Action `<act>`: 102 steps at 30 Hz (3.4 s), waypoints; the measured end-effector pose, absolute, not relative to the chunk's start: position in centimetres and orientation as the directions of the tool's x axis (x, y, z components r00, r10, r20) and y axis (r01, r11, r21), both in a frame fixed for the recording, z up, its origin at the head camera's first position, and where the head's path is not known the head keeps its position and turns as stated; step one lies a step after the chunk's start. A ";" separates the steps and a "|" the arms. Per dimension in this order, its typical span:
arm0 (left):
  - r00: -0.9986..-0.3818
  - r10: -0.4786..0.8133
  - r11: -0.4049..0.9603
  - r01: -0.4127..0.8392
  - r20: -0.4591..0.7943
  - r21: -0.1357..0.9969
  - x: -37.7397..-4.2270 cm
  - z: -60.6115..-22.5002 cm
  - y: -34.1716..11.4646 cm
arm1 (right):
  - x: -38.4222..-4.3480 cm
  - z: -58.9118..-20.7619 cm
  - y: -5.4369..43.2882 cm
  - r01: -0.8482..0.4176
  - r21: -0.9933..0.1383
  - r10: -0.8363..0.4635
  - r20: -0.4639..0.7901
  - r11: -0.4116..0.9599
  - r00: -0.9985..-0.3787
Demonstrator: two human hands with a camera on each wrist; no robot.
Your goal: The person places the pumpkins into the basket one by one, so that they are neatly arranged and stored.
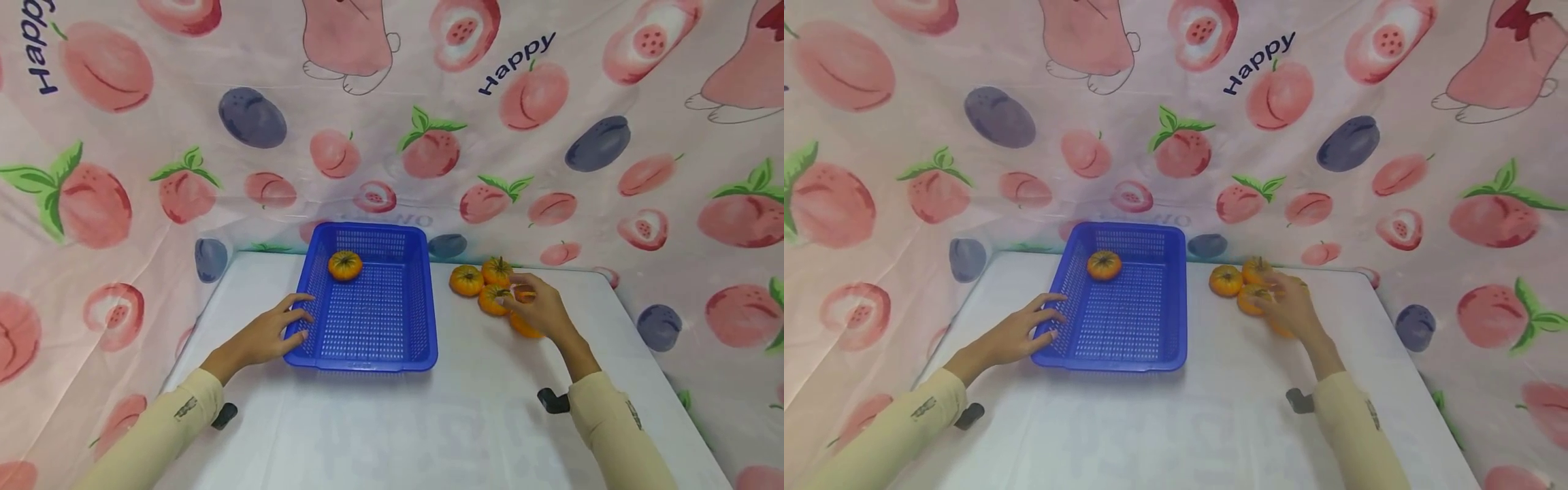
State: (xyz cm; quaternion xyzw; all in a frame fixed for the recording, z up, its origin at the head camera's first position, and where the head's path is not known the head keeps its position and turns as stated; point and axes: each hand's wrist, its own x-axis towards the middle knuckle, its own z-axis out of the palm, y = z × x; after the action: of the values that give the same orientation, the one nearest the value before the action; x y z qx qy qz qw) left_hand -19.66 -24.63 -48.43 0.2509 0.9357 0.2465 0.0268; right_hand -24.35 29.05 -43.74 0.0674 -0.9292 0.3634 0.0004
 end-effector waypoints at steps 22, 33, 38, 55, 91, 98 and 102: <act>-0.875 0.482 0.787 0.453 0.042 0.419 -19.6 -47.6 -24.5 | -22.5 -50.5 34.2 0.181 -0.629 0.150 -0.103 0.756 -0.983; -0.867 0.495 0.783 0.474 0.059 0.403 -19.8 -47.9 -24.5 | -23.0 -51.4 35.0 0.232 -0.612 0.135 -0.200 0.756 -0.970; -0.873 0.483 0.784 0.463 0.062 0.414 -19.6 -47.8 -24.5 | -23.3 -51.6 35.1 0.230 -0.625 0.130 -0.202 0.746 -0.971; -0.878 0.479 0.789 0.438 0.017 0.431 -19.5 -47.5 -24.7 | -23.6 -52.2 35.4 0.231 -0.640 0.129 -0.203 0.733 -0.971; -0.867 0.492 0.763 0.476 0.085 0.437 -19.5 -48.0 -24.7 | -22.4 -50.6 35.3 0.208 -0.651 0.078 -0.224 0.730 -0.972; -0.861 0.499 0.754 0.486 0.097 0.442 -19.6 -48.1 -24.7 | -22.3 -49.6 35.2 0.183 -0.631 0.055 -0.216 0.754 -0.975; -0.864 0.494 0.758 0.482 0.097 0.439 -19.6 -48.2 -24.7 | -22.3 -49.1 35.2 0.168 -0.625 0.040 -0.214 0.763 -0.976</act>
State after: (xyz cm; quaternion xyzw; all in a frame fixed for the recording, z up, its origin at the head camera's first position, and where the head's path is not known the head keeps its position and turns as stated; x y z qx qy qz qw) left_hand -19.62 -24.72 -48.22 0.2603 0.9375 0.2306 0.0122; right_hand -22.29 35.19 -49.15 -0.0556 -0.9340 0.3399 -0.0946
